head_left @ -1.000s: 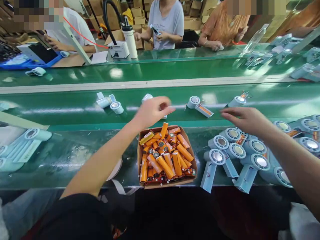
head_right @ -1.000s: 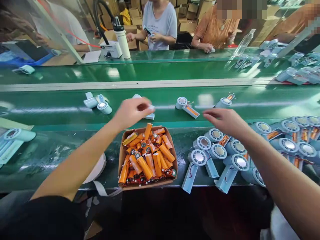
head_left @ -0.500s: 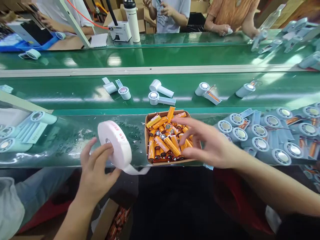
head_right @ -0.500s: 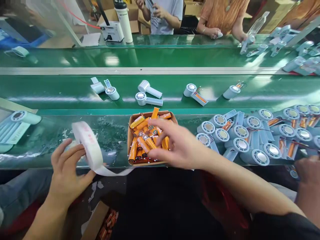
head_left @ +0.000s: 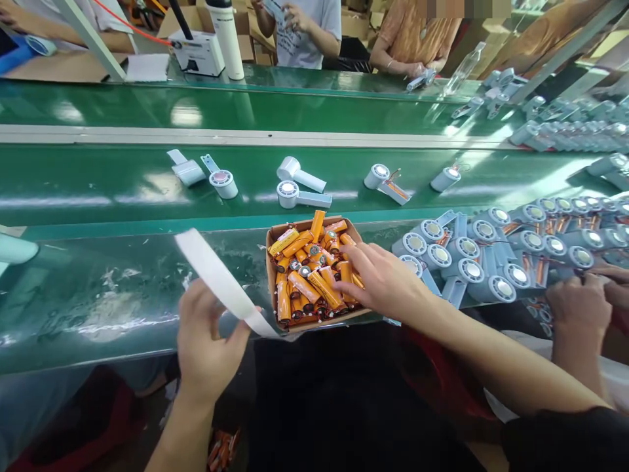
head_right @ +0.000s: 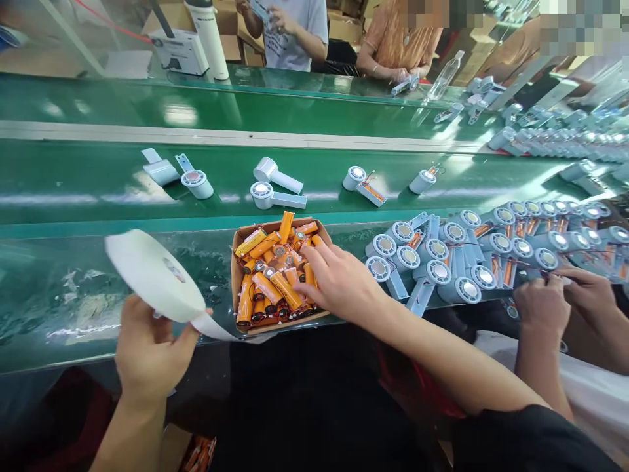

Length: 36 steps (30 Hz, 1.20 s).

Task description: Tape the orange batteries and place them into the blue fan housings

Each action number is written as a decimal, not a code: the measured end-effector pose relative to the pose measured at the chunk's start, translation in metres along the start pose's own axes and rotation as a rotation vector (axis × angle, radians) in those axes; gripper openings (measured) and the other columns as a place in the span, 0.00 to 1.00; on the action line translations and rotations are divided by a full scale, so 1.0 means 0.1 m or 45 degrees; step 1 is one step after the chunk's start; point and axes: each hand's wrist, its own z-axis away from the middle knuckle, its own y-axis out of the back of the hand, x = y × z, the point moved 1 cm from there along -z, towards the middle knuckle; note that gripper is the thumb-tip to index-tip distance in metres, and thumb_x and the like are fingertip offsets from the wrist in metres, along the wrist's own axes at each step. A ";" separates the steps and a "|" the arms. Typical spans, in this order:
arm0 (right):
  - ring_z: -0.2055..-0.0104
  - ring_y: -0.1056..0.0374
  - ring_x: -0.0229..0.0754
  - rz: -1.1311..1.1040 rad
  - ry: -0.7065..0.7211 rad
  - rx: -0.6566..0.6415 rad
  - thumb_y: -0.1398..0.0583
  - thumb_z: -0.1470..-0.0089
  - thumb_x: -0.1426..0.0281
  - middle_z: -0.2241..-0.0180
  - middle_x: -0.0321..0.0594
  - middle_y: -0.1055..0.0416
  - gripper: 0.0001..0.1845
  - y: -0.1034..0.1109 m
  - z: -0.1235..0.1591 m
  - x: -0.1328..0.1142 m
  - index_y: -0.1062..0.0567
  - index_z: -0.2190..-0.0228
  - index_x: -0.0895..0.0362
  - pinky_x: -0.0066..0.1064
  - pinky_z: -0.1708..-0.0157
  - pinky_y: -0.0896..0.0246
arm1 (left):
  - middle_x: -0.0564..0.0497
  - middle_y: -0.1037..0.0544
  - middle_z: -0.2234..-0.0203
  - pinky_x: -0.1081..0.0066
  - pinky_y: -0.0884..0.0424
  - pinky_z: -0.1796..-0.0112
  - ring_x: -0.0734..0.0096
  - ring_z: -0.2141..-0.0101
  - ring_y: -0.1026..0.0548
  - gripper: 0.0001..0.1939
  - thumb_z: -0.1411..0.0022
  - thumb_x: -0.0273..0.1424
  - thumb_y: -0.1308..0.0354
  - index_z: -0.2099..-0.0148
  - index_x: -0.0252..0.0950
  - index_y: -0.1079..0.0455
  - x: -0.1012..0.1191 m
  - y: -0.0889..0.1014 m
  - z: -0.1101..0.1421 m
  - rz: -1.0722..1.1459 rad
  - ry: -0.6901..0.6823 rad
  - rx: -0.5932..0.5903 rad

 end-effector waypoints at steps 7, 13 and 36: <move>0.65 0.26 0.43 -0.743 -0.243 0.098 0.28 0.41 0.57 0.64 0.37 0.22 0.17 0.05 -0.01 0.19 0.17 0.54 0.51 0.36 0.62 0.26 | 0.44 0.23 0.46 0.47 0.20 0.44 0.45 0.37 0.27 0.29 0.33 0.25 0.37 0.33 0.49 0.33 0.29 -0.09 -0.10 0.005 -0.183 -0.060; 0.63 0.25 0.41 -1.395 -0.311 0.753 0.23 0.51 0.52 0.63 0.37 0.23 0.22 0.25 0.04 0.14 0.22 0.65 0.51 0.33 0.66 0.23 | 0.45 0.20 0.52 0.48 0.24 0.47 0.46 0.47 0.24 0.31 0.35 0.24 0.34 0.33 0.48 0.32 0.47 -0.02 -0.23 -0.152 -0.475 -0.065; 0.59 0.15 0.48 -0.984 -0.286 0.660 0.28 0.42 0.65 0.60 0.43 0.13 0.09 0.02 0.42 -0.20 0.14 0.59 0.53 0.36 0.56 0.18 | 0.47 0.15 0.56 0.60 0.29 0.52 0.55 0.55 0.26 0.22 0.35 0.21 0.34 0.40 0.40 0.23 0.92 -0.04 -0.37 -0.445 -0.739 -0.194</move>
